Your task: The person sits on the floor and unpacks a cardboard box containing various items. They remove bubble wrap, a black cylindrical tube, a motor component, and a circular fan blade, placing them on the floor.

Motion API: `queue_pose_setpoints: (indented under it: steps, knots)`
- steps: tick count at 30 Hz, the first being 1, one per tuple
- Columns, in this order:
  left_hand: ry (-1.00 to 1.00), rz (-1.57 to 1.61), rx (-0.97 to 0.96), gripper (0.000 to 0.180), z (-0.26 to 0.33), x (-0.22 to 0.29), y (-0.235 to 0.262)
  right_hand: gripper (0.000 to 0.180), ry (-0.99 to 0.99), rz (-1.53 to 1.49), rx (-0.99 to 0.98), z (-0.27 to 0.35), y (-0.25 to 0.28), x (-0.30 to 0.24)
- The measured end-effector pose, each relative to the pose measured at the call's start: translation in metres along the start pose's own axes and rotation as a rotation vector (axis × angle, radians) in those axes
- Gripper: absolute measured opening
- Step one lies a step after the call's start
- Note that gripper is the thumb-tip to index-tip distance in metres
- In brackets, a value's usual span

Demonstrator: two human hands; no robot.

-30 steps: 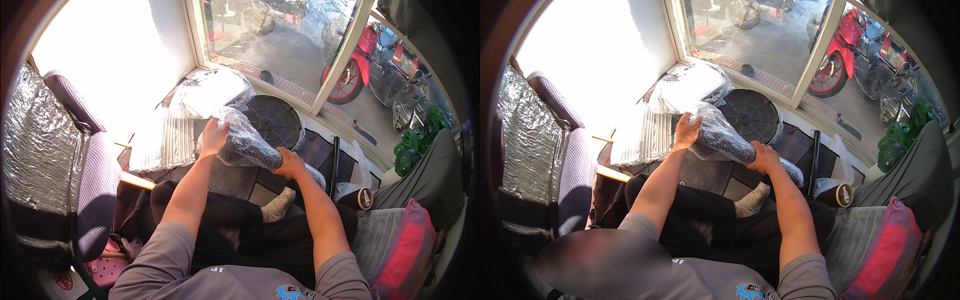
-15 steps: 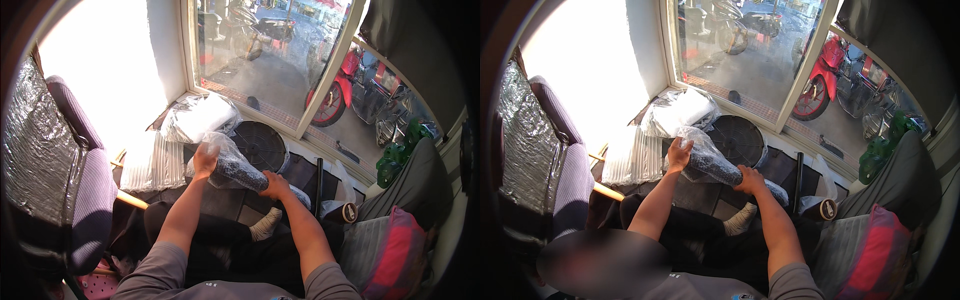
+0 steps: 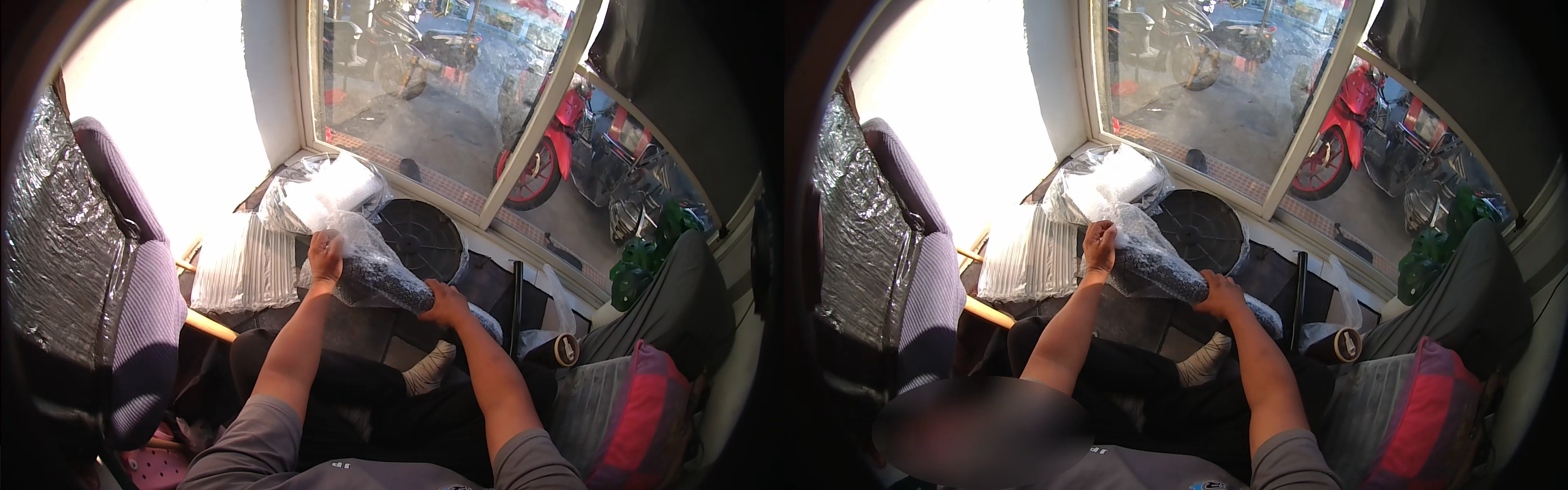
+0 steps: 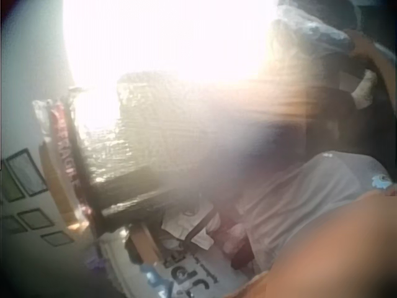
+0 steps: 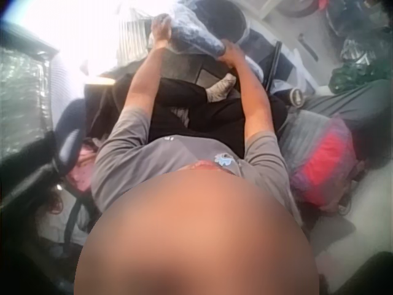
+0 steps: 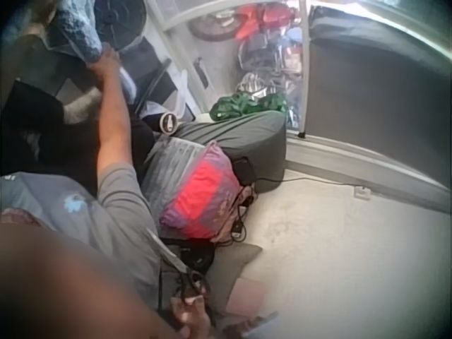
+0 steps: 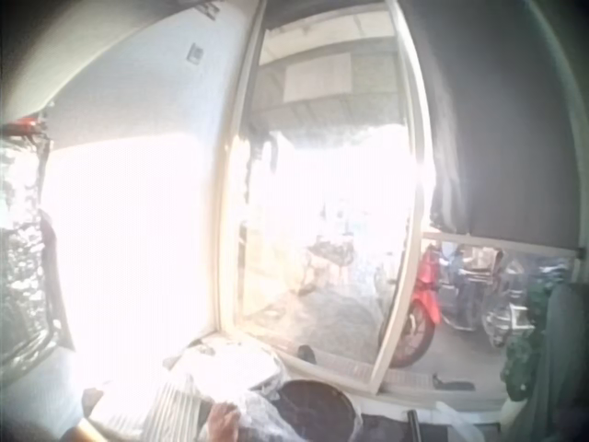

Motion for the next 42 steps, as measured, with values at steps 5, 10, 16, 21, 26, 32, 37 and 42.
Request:
queue_pose_setpoints:
  steps: [5,10,16,21,26,32,37,42]
  knots:
    - [-0.032,-0.103,0.026,0.017,0.0,0.012,0.0,0.105,0.007,-0.003,0.022,0.001,0.002,-0.001]
    - [0.023,-0.106,-0.006,0.019,0.0,0.017,0.003,0.109,-0.004,0.006,0.016,0.002,0.002,-0.002]
    - [0.083,-0.062,-0.005,0.018,-0.002,0.012,0.001,0.103,-0.007,0.021,0.012,0.002,0.002,-0.003]
    - [0.289,0.382,-0.083,0.016,-0.004,-0.006,-0.009,0.103,-0.003,0.015,0.0,-0.001,0.0,0.0]
    - [0.168,-0.117,0.062,0.021,-0.003,0.044,0.003,0.103,0.007,-0.002,0.007,0.0,0.0,0.0]
    - [-0.4,0.266,-0.548,0.04,0.07,0.28,-0.053,0.112,-0.103,0.083,-0.009,0.0,0.006,-0.007]
    - [-0.803,1.29,-1.218,0.072,0.228,0.503,-0.078,0.121,-0.167,0.061,-0.066,0.011,0.003,-0.011]
    - [-0.961,1.253,-1.422,0.049,0.292,0.563,-0.073,0.118,-0.194,0.03,-0.051,0.03,0.003,-0.003]
Point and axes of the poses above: each hand's wrist, its own z-axis away from the middle knuckle, its own y-axis out of the back of the hand, x = y × z, the point moved 5 cm from there along -z, towards the middle knuckle, and after that the axes turned 14 degrees about -x, right-handed, at the moved point
